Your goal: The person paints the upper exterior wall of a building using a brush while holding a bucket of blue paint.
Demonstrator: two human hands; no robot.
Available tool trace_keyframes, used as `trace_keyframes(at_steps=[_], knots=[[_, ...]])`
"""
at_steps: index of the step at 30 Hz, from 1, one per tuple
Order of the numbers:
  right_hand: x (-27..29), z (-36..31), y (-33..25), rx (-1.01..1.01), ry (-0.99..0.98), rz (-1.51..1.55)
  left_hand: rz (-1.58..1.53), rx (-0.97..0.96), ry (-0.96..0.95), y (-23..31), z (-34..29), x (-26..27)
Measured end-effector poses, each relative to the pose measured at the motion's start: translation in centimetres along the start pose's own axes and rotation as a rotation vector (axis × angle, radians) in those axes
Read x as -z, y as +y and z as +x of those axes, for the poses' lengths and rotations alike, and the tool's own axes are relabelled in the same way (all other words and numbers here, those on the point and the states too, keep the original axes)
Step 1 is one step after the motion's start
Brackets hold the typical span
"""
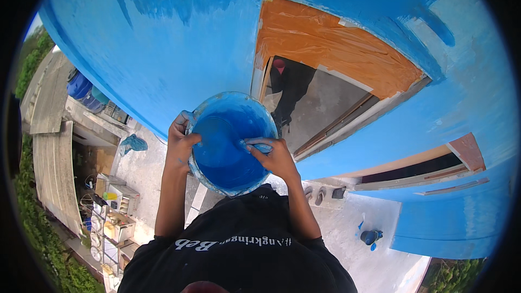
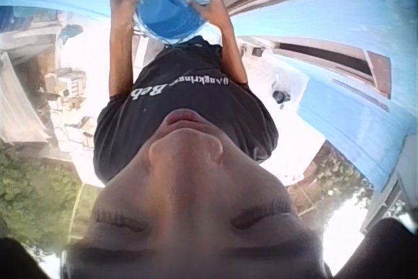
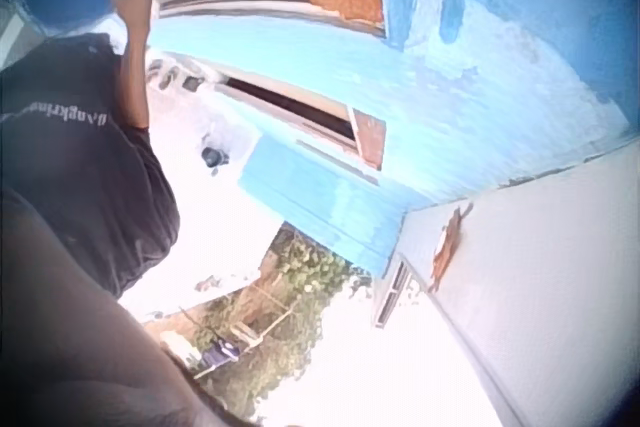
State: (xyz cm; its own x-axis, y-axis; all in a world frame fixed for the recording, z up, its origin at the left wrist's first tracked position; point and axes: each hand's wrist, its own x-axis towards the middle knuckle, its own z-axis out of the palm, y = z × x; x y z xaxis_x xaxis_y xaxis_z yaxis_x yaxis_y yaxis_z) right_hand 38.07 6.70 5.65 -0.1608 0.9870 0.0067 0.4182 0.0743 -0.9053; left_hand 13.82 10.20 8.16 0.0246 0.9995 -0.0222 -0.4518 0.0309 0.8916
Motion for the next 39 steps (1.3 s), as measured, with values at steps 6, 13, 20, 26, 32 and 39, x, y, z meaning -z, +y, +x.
trace_keyframes(at_steps=[6,13,20,26,32,39], knots=[[-8.4,1.5,2.5,0.015,-0.297,-0.047,0.14,-0.051,0.291,-1.9,-4.6,5.6],[-12.5,4.0,1.4,-0.083,-0.646,-0.292,0.115,-0.044,0.617,-2.9,-10.2,7.9],[-18.4,5.5,1.5,0.177,-0.677,-0.04,0.107,-0.102,0.859,-3.6,-14.0,9.7],[-20.6,6.1,2.6,0.261,-0.795,-0.066,0.08,-0.118,0.971,-5.0,-15.6,11.5],[-20.7,6.5,2.7,0.247,-0.874,-0.121,0.06,-0.158,1.018,-4.6,-15.4,11.4],[-21.8,6.8,4.4,0.344,-0.792,-0.06,0.148,-0.156,1.016,-4.7,-15.1,11.8]])
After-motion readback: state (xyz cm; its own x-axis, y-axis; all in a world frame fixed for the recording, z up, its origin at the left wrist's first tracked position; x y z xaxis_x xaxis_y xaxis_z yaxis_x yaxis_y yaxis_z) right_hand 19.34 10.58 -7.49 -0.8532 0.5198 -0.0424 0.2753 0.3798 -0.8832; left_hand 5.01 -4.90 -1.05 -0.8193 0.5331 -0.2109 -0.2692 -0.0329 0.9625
